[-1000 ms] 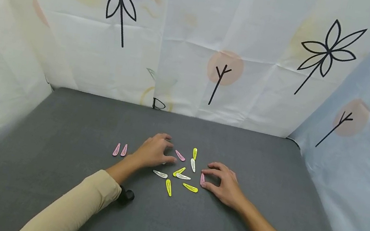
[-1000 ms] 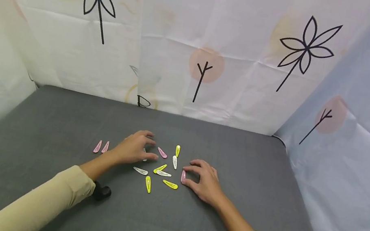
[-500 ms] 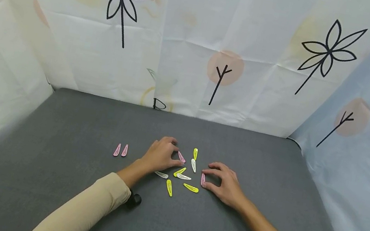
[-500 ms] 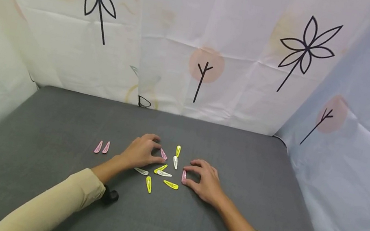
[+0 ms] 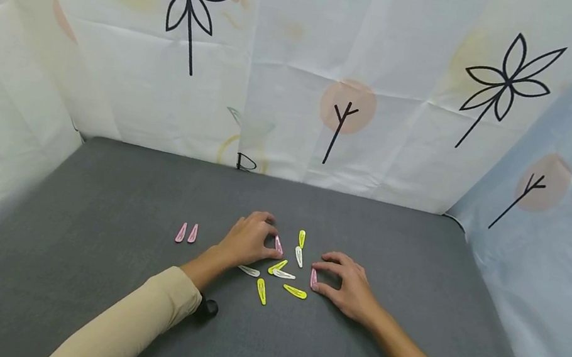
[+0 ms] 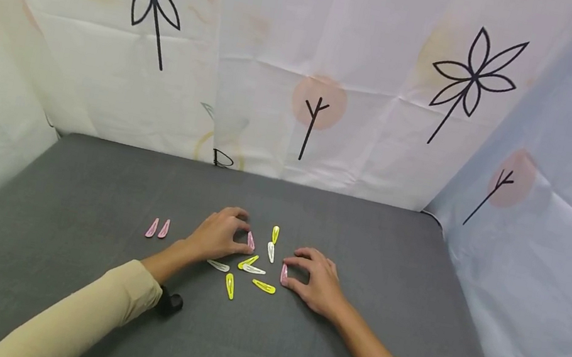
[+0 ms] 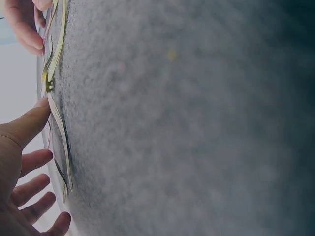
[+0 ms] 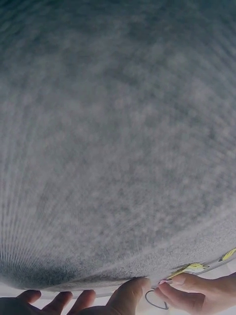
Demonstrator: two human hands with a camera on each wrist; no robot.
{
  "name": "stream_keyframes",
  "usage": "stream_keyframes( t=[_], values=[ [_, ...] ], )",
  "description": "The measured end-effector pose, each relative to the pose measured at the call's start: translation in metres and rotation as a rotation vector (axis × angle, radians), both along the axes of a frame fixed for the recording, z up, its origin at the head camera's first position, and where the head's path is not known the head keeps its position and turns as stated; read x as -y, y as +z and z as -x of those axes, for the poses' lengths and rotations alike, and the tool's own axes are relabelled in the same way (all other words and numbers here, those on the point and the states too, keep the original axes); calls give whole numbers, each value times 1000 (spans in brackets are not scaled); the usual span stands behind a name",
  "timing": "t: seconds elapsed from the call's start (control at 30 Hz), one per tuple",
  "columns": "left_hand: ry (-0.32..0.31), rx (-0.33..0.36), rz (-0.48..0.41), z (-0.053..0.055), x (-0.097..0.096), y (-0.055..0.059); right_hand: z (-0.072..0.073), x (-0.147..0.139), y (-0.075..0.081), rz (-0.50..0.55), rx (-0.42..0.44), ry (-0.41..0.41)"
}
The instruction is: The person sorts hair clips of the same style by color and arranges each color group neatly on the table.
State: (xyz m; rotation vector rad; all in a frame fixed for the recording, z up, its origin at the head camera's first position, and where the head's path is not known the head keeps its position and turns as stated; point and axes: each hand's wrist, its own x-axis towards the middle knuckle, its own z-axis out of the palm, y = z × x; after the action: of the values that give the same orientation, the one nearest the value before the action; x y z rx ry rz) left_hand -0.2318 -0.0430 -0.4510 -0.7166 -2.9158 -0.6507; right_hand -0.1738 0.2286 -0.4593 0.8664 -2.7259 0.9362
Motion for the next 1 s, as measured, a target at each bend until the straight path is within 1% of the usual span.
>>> stream_keyframes(
  t=[0.1, 0.2, 0.37, 0.57, 0.73, 0.83, 1.0],
  values=[
    [-15, -1, -5, -1, 6, 1, 0, 1, 1, -5, 9, 0],
    [-24, -16, -21, -2, 14, 4, -1, 1, 1, -10, 13, -5],
    [-32, -39, -58, -6, 31, 10, -1, 4, 2, -9, 14, -3],
    [-17, -35, -84, -10, 62, 18, -1, 6, 2, -8, 22, -4],
    [6, -12, -89, -13, 92, 23, -1, 5, 0, 5, -25, -2],
    [15, 4, -76, -15, 108, 23, -1, 3, 0, 9, -38, -8],
    [32, 39, -62, -19, 129, 20, -2, 3, 3, 1, 1, -15]
  ],
)
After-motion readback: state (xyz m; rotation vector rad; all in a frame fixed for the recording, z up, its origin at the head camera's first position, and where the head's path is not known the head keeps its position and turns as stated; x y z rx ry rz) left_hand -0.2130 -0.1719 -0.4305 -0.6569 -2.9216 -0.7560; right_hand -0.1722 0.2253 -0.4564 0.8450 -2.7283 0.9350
